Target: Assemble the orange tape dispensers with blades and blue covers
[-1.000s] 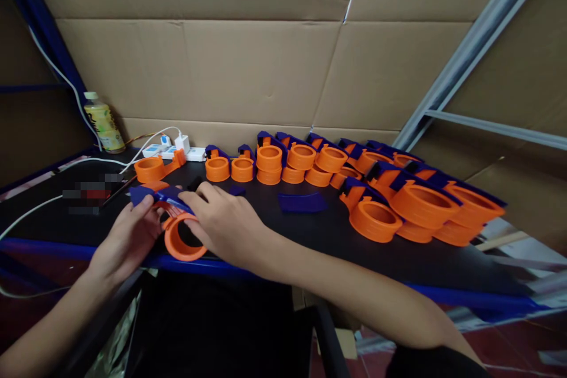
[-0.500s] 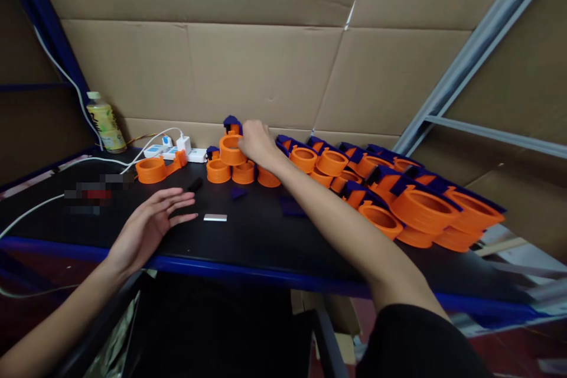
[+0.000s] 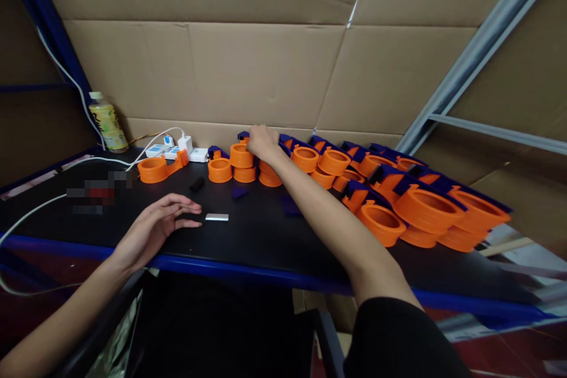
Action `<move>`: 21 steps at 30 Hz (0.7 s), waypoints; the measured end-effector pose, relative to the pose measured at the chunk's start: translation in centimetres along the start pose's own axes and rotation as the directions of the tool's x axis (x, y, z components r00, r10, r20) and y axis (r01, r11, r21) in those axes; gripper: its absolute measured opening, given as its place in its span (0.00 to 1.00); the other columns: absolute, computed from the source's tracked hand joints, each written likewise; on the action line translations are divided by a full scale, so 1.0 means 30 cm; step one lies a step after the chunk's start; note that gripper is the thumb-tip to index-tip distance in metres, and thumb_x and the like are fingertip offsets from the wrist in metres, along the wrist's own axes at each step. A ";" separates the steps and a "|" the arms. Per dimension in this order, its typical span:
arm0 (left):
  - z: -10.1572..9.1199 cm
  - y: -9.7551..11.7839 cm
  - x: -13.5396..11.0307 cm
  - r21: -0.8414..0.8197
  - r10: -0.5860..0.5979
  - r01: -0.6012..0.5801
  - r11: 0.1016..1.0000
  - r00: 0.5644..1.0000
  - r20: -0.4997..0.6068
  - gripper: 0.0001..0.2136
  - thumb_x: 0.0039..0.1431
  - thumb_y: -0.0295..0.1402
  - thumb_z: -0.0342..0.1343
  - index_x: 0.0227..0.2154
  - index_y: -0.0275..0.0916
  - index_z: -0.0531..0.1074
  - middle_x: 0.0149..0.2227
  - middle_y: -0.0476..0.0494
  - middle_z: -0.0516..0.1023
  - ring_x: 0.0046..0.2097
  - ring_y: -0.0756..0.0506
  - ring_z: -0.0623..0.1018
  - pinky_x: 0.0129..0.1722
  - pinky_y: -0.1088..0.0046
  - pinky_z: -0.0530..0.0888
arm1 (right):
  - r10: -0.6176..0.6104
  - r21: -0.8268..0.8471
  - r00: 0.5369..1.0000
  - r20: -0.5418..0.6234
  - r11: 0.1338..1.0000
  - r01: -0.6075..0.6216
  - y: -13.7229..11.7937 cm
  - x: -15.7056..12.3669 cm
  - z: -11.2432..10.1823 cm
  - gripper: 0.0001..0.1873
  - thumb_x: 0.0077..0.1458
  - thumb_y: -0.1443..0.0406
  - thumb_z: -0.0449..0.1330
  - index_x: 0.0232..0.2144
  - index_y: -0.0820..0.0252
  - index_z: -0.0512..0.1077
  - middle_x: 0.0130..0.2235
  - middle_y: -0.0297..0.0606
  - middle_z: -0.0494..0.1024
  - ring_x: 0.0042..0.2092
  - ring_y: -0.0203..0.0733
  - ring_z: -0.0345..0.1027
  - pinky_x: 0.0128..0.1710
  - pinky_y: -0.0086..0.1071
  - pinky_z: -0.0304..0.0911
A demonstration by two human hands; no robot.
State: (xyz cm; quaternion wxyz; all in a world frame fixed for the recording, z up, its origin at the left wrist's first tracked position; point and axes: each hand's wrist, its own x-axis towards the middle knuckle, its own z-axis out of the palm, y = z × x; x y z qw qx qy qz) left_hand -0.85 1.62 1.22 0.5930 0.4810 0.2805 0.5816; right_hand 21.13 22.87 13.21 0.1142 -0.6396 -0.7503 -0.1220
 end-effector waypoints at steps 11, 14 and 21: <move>-0.002 -0.001 0.003 0.013 -0.006 0.006 1.000 1.000 0.014 0.08 0.63 0.33 0.58 0.40 0.36 0.80 0.45 0.33 0.83 0.51 0.35 0.79 0.50 0.54 0.78 | -0.033 -0.019 0.999 -0.022 0.999 0.033 0.000 0.005 0.001 0.22 0.54 0.68 0.61 0.52 0.65 0.77 0.48 0.55 0.80 0.53 0.55 0.74 0.49 0.38 0.68; 0.002 0.000 0.002 0.017 -0.004 0.003 1.000 1.000 0.018 0.08 0.63 0.33 0.58 0.40 0.36 0.79 0.45 0.33 0.83 0.51 0.36 0.79 0.50 0.54 0.78 | -0.050 -0.023 0.999 -0.020 0.999 0.049 -0.006 0.000 -0.002 0.20 0.54 0.65 0.63 0.50 0.66 0.78 0.46 0.54 0.81 0.51 0.54 0.75 0.48 0.38 0.68; 0.002 0.002 0.000 0.004 -0.007 0.007 1.000 1.000 0.017 0.08 0.63 0.33 0.58 0.40 0.36 0.80 0.44 0.33 0.83 0.50 0.36 0.80 0.49 0.56 0.78 | -0.222 -0.032 0.963 -0.152 0.975 0.219 -0.057 -0.088 -0.029 0.20 0.64 0.62 0.54 0.51 0.69 0.75 0.54 0.58 0.74 0.58 0.57 0.64 0.51 0.41 0.64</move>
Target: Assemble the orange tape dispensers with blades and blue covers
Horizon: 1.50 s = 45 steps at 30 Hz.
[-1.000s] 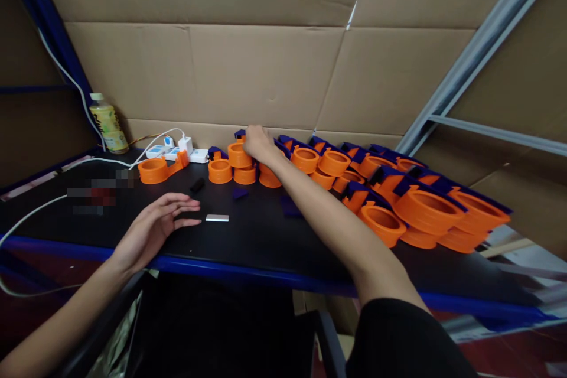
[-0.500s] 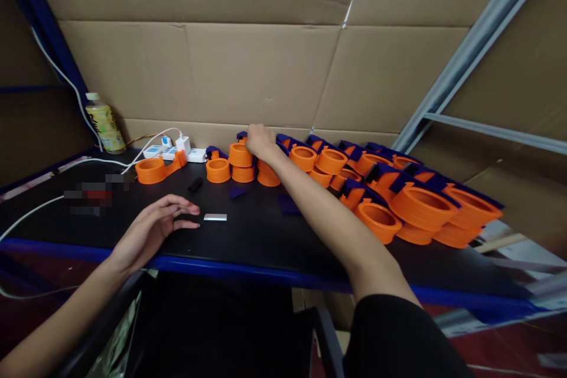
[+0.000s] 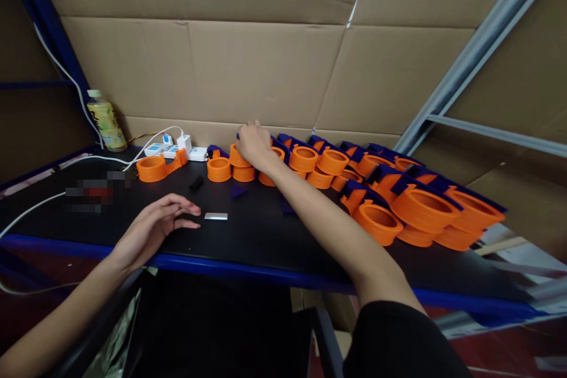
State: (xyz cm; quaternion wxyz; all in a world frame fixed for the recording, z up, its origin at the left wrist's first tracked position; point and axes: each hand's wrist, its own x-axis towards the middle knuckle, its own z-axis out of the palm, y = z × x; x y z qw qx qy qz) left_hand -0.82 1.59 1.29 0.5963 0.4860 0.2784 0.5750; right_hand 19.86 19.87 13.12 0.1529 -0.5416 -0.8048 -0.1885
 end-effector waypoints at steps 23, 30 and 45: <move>0.000 -0.005 -0.002 0.018 0.022 -0.022 1.000 1.000 0.006 0.08 0.64 0.33 0.57 0.39 0.37 0.79 0.42 0.35 0.83 0.49 0.37 0.80 0.48 0.56 0.78 | -0.406 -0.039 0.906 0.122 0.910 0.413 -0.253 -0.108 0.103 0.19 0.61 0.77 0.48 0.47 0.75 0.76 0.46 0.63 0.78 0.53 0.56 0.70 0.46 0.43 0.70; 0.007 -0.001 -0.005 0.023 0.024 -0.023 0.999 0.999 -0.027 0.08 0.63 0.33 0.58 0.38 0.36 0.80 0.41 0.35 0.83 0.48 0.37 0.80 0.47 0.57 0.78 | -0.445 0.087 0.891 0.089 0.895 0.438 -0.351 -0.036 0.094 0.16 0.64 0.71 0.51 0.47 0.73 0.75 0.49 0.61 0.78 0.58 0.57 0.66 0.49 0.42 0.69; -0.039 -0.009 0.004 -0.205 0.131 -0.196 0.959 0.948 -0.291 0.10 0.62 0.36 0.52 0.37 0.37 0.75 0.30 0.45 0.74 0.32 0.45 0.75 0.28 0.66 0.79 | -0.583 0.351 0.811 -0.033 0.753 0.556 -0.516 0.035 0.111 0.07 0.67 0.63 0.55 0.45 0.60 0.69 0.46 0.43 0.78 0.45 0.44 0.72 0.42 0.32 0.63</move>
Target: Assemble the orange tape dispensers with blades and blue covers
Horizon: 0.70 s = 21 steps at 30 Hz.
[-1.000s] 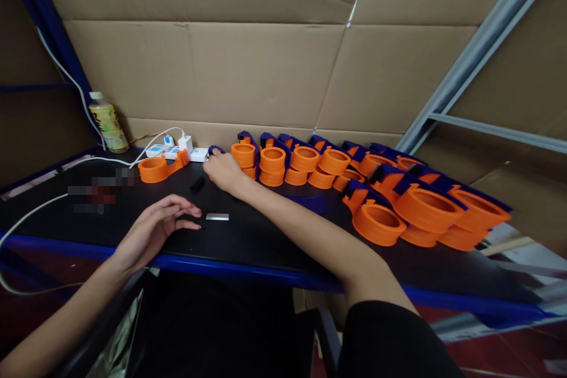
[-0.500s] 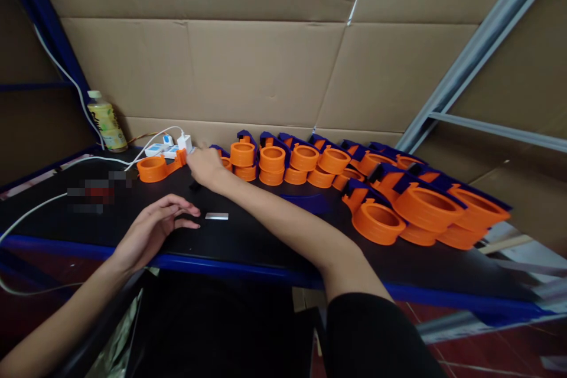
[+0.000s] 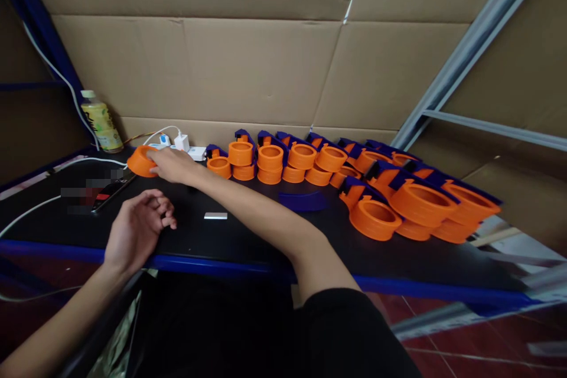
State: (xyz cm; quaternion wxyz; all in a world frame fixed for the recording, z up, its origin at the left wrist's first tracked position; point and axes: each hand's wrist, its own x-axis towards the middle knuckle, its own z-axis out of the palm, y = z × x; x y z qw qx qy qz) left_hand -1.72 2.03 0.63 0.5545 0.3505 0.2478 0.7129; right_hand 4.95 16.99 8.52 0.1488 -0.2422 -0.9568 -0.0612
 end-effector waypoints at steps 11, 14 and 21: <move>0.004 0.040 0.016 -0.218 -0.146 0.136 0.967 0.989 -0.033 0.24 0.64 0.48 0.50 0.53 0.36 0.74 0.52 0.33 0.81 0.54 0.34 0.79 0.47 0.56 0.80 | -0.347 0.366 0.935 -0.077 0.862 0.351 -0.046 -0.448 -0.155 0.08 0.66 0.65 0.57 0.45 0.60 0.74 0.48 0.42 0.78 0.50 0.41 0.71 0.51 0.34 0.64; 0.009 0.044 0.004 -0.142 -0.186 0.172 0.975 0.978 -0.099 0.17 0.64 0.40 0.54 0.51 0.37 0.76 0.49 0.37 0.83 0.47 0.39 0.83 0.45 0.63 0.82 | -0.317 0.381 0.939 -0.136 0.858 0.345 -0.052 -0.525 -0.149 0.14 0.66 0.68 0.57 0.53 0.55 0.73 0.60 0.41 0.72 0.59 0.42 0.66 0.57 0.37 0.63; 0.054 0.040 -0.010 -0.005 -0.181 0.181 0.983 0.979 -0.097 0.13 0.61 0.33 0.57 0.48 0.38 0.76 0.51 0.39 0.81 0.40 0.40 0.85 0.44 0.54 0.83 | -0.001 0.280 1.000 0.017 0.960 -0.004 0.041 -0.614 -0.132 0.17 0.61 0.58 0.64 0.50 0.57 0.77 0.46 0.42 0.78 0.47 0.44 0.72 0.44 0.35 0.67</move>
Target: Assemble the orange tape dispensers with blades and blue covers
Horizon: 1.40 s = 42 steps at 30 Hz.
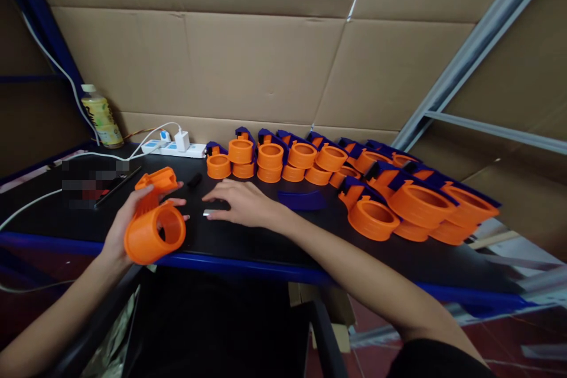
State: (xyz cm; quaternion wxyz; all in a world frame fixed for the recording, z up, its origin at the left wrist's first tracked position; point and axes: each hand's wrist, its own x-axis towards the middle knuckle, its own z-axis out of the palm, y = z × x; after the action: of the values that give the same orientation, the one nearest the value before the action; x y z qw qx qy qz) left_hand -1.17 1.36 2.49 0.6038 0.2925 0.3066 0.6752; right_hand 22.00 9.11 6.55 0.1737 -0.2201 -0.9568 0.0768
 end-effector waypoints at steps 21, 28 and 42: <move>0.022 -0.029 -0.020 0.389 -0.190 0.111 0.914 0.967 0.172 0.15 0.58 0.39 0.64 0.45 0.39 0.71 0.21 0.44 0.81 0.23 0.39 0.83 0.27 0.65 0.82 | 0.200 0.353 0.970 -0.138 0.925 -0.140 -0.028 0.019 -0.006 0.08 0.63 0.62 0.60 0.37 0.61 0.78 0.32 0.35 0.76 0.32 0.34 0.66 0.33 0.28 0.59; 0.027 -0.029 -0.022 0.364 -0.152 0.099 0.926 0.981 0.119 0.15 0.57 0.41 0.65 0.41 0.40 0.72 0.20 0.45 0.81 0.22 0.39 0.83 0.22 0.68 0.79 | 0.230 0.372 0.939 -0.258 0.920 -0.123 -0.038 0.021 -0.019 0.10 0.63 0.61 0.61 0.37 0.62 0.78 0.32 0.35 0.78 0.30 0.32 0.64 0.31 0.28 0.58; 0.029 -0.032 -0.022 0.338 -0.157 0.099 0.936 0.976 0.148 0.14 0.58 0.40 0.65 0.42 0.39 0.72 0.23 0.45 0.82 0.23 0.41 0.83 0.27 0.63 0.83 | 0.156 0.250 0.963 -0.221 0.963 -0.099 -0.042 0.010 0.004 0.09 0.62 0.61 0.62 0.36 0.61 0.79 0.30 0.35 0.75 0.31 0.33 0.64 0.32 0.28 0.57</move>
State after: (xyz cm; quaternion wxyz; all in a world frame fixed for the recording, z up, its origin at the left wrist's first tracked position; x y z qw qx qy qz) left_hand 0.17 0.82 2.27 0.6138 0.4258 0.3796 0.5458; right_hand 21.21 8.13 6.81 0.3072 -0.2672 -0.8966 0.1743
